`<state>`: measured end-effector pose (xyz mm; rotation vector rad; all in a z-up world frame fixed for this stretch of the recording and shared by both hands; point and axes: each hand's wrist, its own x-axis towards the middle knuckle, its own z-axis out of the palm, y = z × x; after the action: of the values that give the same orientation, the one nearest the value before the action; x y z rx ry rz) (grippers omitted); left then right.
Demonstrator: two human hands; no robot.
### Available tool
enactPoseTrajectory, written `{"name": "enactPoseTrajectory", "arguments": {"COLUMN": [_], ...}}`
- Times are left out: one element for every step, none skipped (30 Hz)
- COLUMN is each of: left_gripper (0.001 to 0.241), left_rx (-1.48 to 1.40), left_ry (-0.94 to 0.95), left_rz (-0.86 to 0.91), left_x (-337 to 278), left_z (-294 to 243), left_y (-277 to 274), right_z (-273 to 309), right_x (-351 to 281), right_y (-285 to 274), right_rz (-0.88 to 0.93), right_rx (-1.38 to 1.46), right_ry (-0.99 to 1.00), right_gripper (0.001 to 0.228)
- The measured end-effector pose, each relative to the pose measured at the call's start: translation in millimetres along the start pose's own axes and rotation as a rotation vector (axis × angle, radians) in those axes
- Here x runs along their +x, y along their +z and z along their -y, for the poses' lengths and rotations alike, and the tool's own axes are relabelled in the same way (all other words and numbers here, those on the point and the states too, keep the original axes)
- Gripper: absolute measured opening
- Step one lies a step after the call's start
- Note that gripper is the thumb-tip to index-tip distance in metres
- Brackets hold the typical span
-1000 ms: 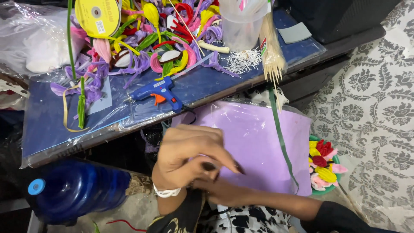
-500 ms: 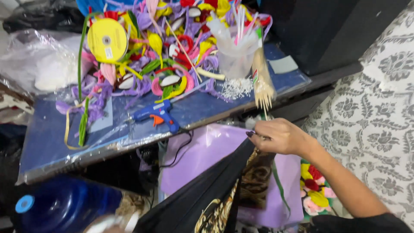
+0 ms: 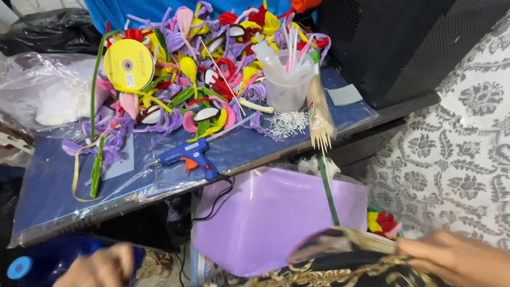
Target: The person assembles artificial flowers by wrapping green tape around a red flower head and a stick. They then pick up yellow flower parts, arrange them, and use a hot glue gun to apply adhesive to the yellow pieces.
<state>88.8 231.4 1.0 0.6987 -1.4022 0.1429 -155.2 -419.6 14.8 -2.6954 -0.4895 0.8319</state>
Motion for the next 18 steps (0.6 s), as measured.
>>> {"name": "enactPoseTrajectory", "arguments": {"left_gripper": [0.047, 0.041, 0.035, 0.035, 0.022, 0.012, 0.012, 0.022, 0.037, 0.037, 0.028, 0.054, 0.054, 0.054, 0.058, 0.058, 0.056, 0.053], "left_rx": [-0.005, -0.062, -0.119, -0.133, -0.292, -0.442, -0.446, -0.216, 0.021, 0.028, 0.034, 0.042, 0.052, -0.023, -0.102, -0.097, -0.131, -0.166], "left_ry": [-0.008, -0.057, -0.109, -0.116, -0.092, -0.066, -0.074, -0.361, -0.644, -0.647, -0.73, -0.803, -0.798, -1.067, -1.334, -1.332, -1.35, -1.37], "left_rz": [0.007, -0.077, -0.159, -0.156, -0.188, -0.223, -0.222, 0.073, 0.366, 0.362, 0.453, 0.543, 0.537, 0.504, 0.463, 0.458, 0.383, 0.307], "left_x": [9.3, 16.7, 23.7, 8.0, -8.1, -24.9, -10.2, 3.2, 16.4, 8.8, 1.7, -2.9, -9.8, -15.1, -20.4, -23.3, -26.3, -29.5], "left_z": [6.2, 14.7, 23.2, 31.5, 39.0, 42.7, 47.4, 48.8, 49.8, 63.9, 77.6, 95.5, 92.4, 91.5, 91.5, 88.4, 86.0, 82.8], "left_y": [2.7, 7.4, 12.6, 13.0, 13.5, 14.4, 23.3, 34.0, 44.5, 69.3, 93.9, 117.8, 133.8, 146.7, 159.6, 160.7, 161.6, 162.2], "right_z": [12.7, 27.4, 42.1, 53.7, 65.7, 76.8, 64.8, 52.0, 39.7, 40.6, 41.9, 40.7, 52.2, 63.5, 74.5, 71.1, 67.1, 63.5], "right_x": [2.6, -0.1, -2.6, 1.1, 4.8, 11.5, 5.1, 0.1, -4.7, -15.3, -26.2, -37.8, -36.1, -32.8, -29.5, -24.2, -18.5, -12.0], "right_y": [5.0, 12.3, 19.5, 20.3, 21.1, 20.5, 26.2, 30.6, 35.2, 31.7, 27.6, 18.4, 12.7, 7.2, 1.8, -3.3, -8.4, -12.4], "right_rz": [-0.005, -0.2, -0.397, -0.4, -0.541, -0.68, -0.681, -0.887, -1.093, -1.091, -0.859, -0.627, -0.629, -0.755, -0.879, -0.881, -0.883, -0.885], "right_rx": [0.011, 0.028, 0.042, 0.053, 0.02, -0.017, -0.01, -0.059, -0.108, -0.106, -0.112, -0.127, -0.136, -0.18, -0.223, -0.226, -0.207, -0.182], "right_ry": [0.0, -0.093, -0.184, -0.171, -0.156, -0.148, -0.144, -0.126, -0.105, -0.113, 0.187, 0.483, 0.475, 0.373, 0.269, 0.262, 0.336, 0.41], "right_gripper": [0.004, 0.024, 0.044, 0.044, 0.022, 0.017, 0.017, 0.018, 0.026, 0.026, 0.033, 0.042, 0.042, 0.041, 0.04, 0.04, 0.039, 0.037]}}
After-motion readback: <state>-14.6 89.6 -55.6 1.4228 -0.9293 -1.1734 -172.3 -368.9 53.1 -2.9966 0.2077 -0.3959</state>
